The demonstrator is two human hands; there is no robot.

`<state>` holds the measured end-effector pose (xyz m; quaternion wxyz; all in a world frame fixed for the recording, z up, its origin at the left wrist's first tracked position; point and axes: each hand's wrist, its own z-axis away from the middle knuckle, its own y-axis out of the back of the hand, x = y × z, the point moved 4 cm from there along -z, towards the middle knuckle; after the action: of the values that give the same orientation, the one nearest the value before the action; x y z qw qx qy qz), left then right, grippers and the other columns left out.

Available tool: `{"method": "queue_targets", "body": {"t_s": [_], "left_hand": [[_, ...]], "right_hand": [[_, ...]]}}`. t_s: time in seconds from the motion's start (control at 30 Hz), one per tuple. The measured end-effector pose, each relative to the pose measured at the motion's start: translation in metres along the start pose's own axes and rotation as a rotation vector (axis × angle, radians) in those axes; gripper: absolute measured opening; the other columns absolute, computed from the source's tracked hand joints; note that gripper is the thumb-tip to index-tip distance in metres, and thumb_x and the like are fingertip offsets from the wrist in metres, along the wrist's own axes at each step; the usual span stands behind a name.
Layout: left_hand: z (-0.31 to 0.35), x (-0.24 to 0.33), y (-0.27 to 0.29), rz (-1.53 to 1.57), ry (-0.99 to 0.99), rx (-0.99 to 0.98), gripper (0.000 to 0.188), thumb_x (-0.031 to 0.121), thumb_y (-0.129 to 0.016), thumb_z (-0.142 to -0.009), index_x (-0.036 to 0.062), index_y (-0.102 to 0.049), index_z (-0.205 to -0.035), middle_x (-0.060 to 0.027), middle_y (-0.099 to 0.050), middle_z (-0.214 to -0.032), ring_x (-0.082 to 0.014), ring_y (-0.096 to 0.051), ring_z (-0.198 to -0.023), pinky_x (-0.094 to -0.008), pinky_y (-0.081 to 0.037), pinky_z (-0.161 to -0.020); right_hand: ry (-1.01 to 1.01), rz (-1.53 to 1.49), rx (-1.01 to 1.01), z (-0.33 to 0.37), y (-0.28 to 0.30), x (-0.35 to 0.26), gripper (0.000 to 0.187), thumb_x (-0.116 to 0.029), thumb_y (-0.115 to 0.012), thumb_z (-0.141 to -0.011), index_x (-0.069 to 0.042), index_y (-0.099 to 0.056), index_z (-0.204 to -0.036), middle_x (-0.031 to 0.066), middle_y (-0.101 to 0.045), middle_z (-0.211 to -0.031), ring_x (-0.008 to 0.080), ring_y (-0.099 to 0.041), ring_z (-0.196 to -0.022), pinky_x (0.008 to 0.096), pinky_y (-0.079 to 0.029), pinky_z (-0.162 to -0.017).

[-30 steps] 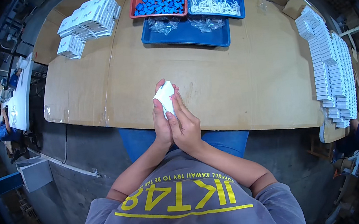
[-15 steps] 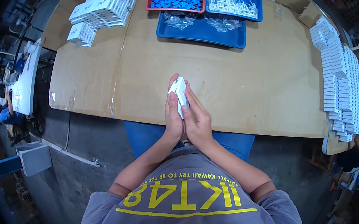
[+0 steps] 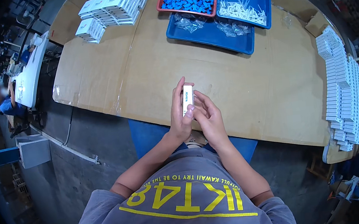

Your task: The person assembles small white plastic components and blue pins onto a circuit plate by hand.

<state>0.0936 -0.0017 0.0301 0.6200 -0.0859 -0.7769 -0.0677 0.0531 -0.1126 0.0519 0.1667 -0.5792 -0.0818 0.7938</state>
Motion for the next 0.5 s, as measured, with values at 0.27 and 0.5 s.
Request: {"method": "queue_targets", "body": {"t_s": [0.27,0.5], "left_hand": [[0.003,0.003,0.009,0.022,-0.209,0.127,0.081,0.06,-0.045,-0.097,-0.01,-0.048,-0.137,-0.0237,-0.054,-0.131,-0.0309,-0.058,-0.118,-0.0434,-0.047,-0.103],[0.004,0.004,0.011,0.122,-0.219,0.126,0.083,0.063,-0.037,-0.096,-0.0096,-0.051,-0.134,-0.0219,-0.055,-0.128,-0.027,-0.057,-0.115,-0.0395,-0.047,-0.098]], "right_hand": [[0.127,0.093,-0.007,0.009,-0.018,0.003,0.056,-0.009,-0.064,-0.105,0.007,-0.044,-0.154,0.019,-0.061,-0.142,0.0218,-0.061,-0.131,0.0333,-0.049,-0.109],[0.182,0.195,0.014,0.015,-0.018,0.007,0.049,-0.01,-0.06,-0.106,0.008,-0.05,-0.151,0.0161,-0.063,-0.144,0.0189,-0.058,-0.13,0.0315,-0.046,-0.11]]}}
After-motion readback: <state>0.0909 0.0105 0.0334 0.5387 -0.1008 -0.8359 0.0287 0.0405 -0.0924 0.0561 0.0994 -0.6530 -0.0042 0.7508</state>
